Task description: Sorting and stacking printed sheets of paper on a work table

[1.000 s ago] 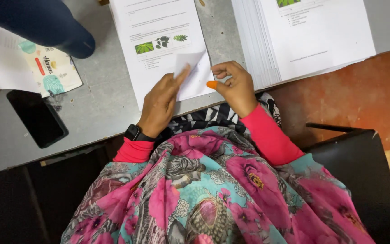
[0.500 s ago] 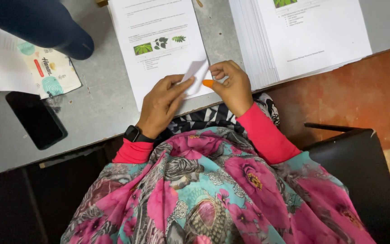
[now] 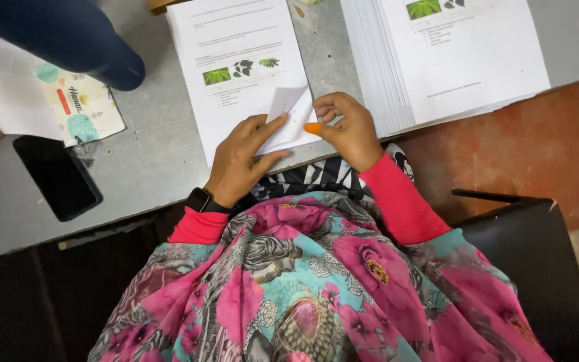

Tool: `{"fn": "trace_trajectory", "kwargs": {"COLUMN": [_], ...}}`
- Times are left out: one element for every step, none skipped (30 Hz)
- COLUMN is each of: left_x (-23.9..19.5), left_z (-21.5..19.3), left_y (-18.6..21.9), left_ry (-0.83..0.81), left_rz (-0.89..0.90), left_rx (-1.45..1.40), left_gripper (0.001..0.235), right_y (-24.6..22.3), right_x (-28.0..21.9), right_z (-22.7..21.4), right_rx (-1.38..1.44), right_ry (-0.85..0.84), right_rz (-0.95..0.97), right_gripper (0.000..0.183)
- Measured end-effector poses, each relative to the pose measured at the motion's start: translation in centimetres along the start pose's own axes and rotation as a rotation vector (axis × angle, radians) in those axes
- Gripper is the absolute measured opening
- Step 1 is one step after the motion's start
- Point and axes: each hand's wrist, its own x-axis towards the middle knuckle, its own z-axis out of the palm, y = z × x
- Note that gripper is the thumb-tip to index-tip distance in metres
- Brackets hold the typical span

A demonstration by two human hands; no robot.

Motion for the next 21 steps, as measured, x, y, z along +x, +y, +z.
{"fn": "trace_trajectory", "kwargs": {"left_x": [0.0,0.0,0.0,0.0,0.1,0.1,0.2,0.3,0.3,0.2,0.2,0.0,0.2,0.2,0.2,0.0,-0.1,-0.2,-0.1,0.1,0.2], "left_z": [0.4,0.8,1.3,0.8,0.3,-0.2,-0.1,-0.1,0.0,0.0,0.1,0.1,0.0,0.0,-0.1,0.4,0.9,1.5,1.1,0.6,0.1], "left_y": [-0.1,-0.2,-0.3,0.1,0.5,0.9,0.7,0.5,0.4,0.3,0.1,0.0,0.1,0.2,0.4,-0.2,-0.7,-1.2,-0.6,0.0,0.6], "left_ry": [0.007,0.044,0.082,0.079,0.079,0.078,0.075,0.054,0.033,0.032,0.015,0.001,0.004,0.007,0.009,0.013,0.029,0.035,0.029,0.048,0.067], "left_rz": [-0.004,0.002,0.009,0.013,0.012,0.010,0.011,0.014,0.016,0.020,0.013,0.003,0.003,0.000,-0.003,-0.004,-0.015,-0.024,-0.022,-0.008,0.006], "left_rx": [0.002,-0.038,-0.078,-0.081,-0.076,-0.070,-0.073,-0.062,-0.050,-0.048,-0.018,0.012,0.014,0.015,0.015,0.015,-0.019,-0.056,-0.060,-0.058,-0.056], "left_gripper": [0.046,0.043,0.042,0.042,0.045,0.048,0.048,0.042,0.038,0.038,0.040,0.047,0.047,0.046,0.047,0.047,0.045,0.044,0.044,0.045,0.046], "right_y": [-0.2,-0.4,-0.5,-0.5,-0.5,-0.4,-0.6,-0.8,-0.9,-0.9,-0.8,-0.8,-0.7,-0.5,-0.3,-0.2,-0.1,0.1,-0.2,-0.5,-0.8], "right_x": [0.2,0.1,0.1,0.1,0.0,-0.1,-0.2,-0.1,-0.1,-0.1,0.0,0.0,0.2,0.2,0.3,0.3,0.3,0.1,0.1,0.0,0.0], "right_z": [-0.4,-0.8,-1.2,-1.2,-1.1,-1.0,-0.8,-0.5,-0.2,-0.1,0.0,0.1,-0.2,-0.5,-0.9,-1.0,-1.2,-1.4,-1.1,-0.8,-0.5], "right_rx": [-0.001,0.032,0.065,0.063,0.052,0.042,0.041,0.012,-0.018,-0.017,-0.033,-0.049,-0.049,0.013,0.075,0.073,0.093,0.115,0.115,0.073,0.032], "right_ry": [-0.007,-0.052,-0.096,-0.091,-0.090,-0.091,-0.087,-0.053,-0.018,-0.015,0.003,0.015,0.013,-0.034,-0.082,-0.085,-0.102,-0.112,-0.106,-0.060,-0.015], "right_rz": [-0.004,0.004,0.012,0.014,0.019,0.026,0.029,0.011,-0.007,-0.010,-0.018,-0.026,-0.030,-0.008,0.014,0.013,0.012,0.018,0.023,0.017,0.012], "right_gripper": [0.034,0.038,0.041,0.041,0.041,0.042,0.042,0.038,0.035,0.035,0.034,0.033,0.033,0.036,0.039,0.039,0.041,0.042,0.042,0.039,0.035]}}
